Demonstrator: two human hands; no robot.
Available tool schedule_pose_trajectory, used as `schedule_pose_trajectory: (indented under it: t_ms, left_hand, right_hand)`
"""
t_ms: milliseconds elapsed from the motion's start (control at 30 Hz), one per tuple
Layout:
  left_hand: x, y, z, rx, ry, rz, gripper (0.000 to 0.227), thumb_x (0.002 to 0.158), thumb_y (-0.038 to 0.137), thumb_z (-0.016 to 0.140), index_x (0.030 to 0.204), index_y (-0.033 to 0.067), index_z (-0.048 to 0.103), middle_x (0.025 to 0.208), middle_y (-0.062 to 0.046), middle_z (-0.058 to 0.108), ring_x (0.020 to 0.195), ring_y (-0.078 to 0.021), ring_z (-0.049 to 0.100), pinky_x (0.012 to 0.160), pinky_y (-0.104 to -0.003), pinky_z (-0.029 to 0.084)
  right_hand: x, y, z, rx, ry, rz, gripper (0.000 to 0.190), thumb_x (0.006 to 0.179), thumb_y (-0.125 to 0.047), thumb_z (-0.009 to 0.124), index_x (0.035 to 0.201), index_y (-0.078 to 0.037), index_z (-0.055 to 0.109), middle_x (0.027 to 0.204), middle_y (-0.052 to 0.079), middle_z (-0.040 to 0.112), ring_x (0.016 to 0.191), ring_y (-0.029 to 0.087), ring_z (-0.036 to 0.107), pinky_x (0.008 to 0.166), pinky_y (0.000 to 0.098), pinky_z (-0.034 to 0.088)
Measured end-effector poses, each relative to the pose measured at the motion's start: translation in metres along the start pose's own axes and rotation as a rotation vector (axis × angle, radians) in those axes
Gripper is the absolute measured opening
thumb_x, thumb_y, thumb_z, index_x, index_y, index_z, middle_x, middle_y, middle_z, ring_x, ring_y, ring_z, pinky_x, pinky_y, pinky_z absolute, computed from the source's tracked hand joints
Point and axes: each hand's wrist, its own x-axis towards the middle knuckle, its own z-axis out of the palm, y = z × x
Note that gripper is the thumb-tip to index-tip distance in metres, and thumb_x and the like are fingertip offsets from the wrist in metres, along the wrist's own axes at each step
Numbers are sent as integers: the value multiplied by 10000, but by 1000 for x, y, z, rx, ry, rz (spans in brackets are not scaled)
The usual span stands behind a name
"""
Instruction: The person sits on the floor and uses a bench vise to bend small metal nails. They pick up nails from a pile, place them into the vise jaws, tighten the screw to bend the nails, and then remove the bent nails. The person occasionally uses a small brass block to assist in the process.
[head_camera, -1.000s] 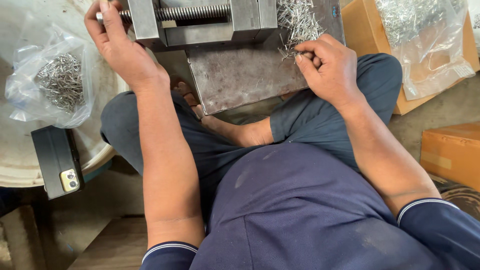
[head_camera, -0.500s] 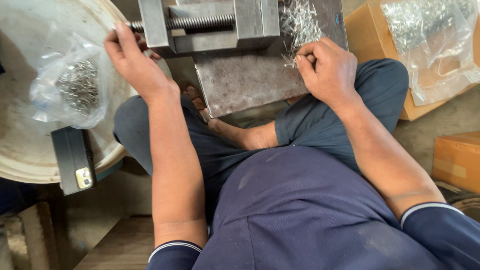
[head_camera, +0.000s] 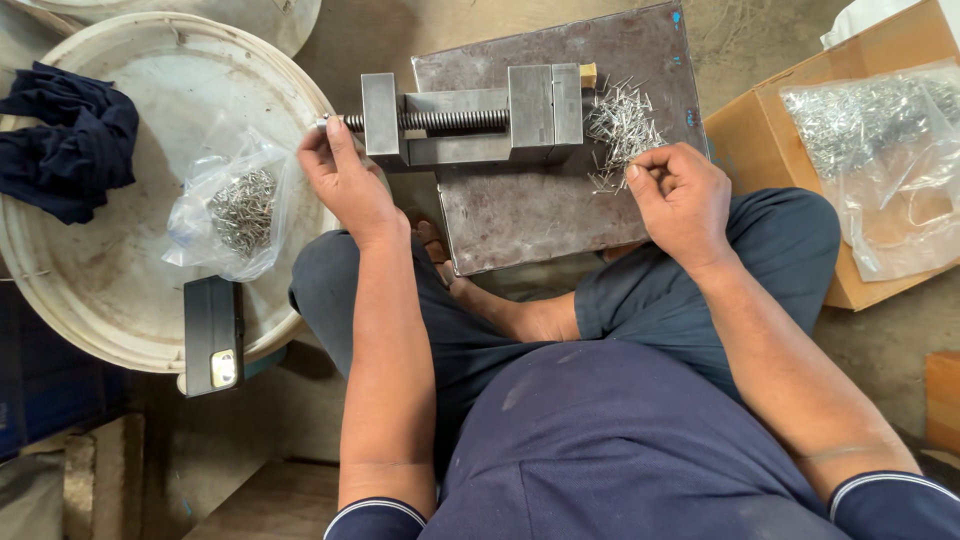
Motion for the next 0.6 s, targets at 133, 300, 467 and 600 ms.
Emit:
schedule_pose_trajectory:
  t_ms: [133, 300, 467, 600]
  left_hand:
    - [-39, 27, 3, 497, -83, 759, 260, 1174, 209, 626, 1327, 36, 507, 1185, -28, 547, 1032, -143, 524, 873, -315, 480]
    - [-125, 28, 39, 358, -685, 74, 207, 1049, 226, 672, 1118, 31, 683, 858, 10, 651, 744, -68, 592, 673, -246, 513]
    - [-135, -3, 61, 273, -1007, -285, 338, 1034, 322, 620, 1179, 26, 697, 881, 8, 705, 751, -43, 601, 673, -227, 519]
    - [-126, -23, 54, 122, -1099, -405, 315, 1074, 299, 575, 1115, 14, 704, 861, 22, 684, 726, -60, 589, 659, -247, 519]
  right_hand:
    - [1, 0, 0, 304, 9, 11, 97, 1049, -67, 739, 1075, 0, 673, 874, -42, 648, 717, -3, 501, 643, 197, 431]
    - [-6, -9, 8, 368, 17, -102, 87, 1072, -20, 710, 1099, 18, 636, 979, -3, 631, 804, 24, 533, 722, 192, 457]
    - [3, -30, 25, 452, -40, -144, 72, 1104, 5, 672, 1136, 26, 611, 1013, 4, 605, 818, 26, 560, 726, 182, 472]
    - [-4, -31, 32, 637, -100, 14, 80, 1085, -32, 652, 1136, -5, 596, 958, 8, 644, 769, 35, 582, 686, 194, 481]
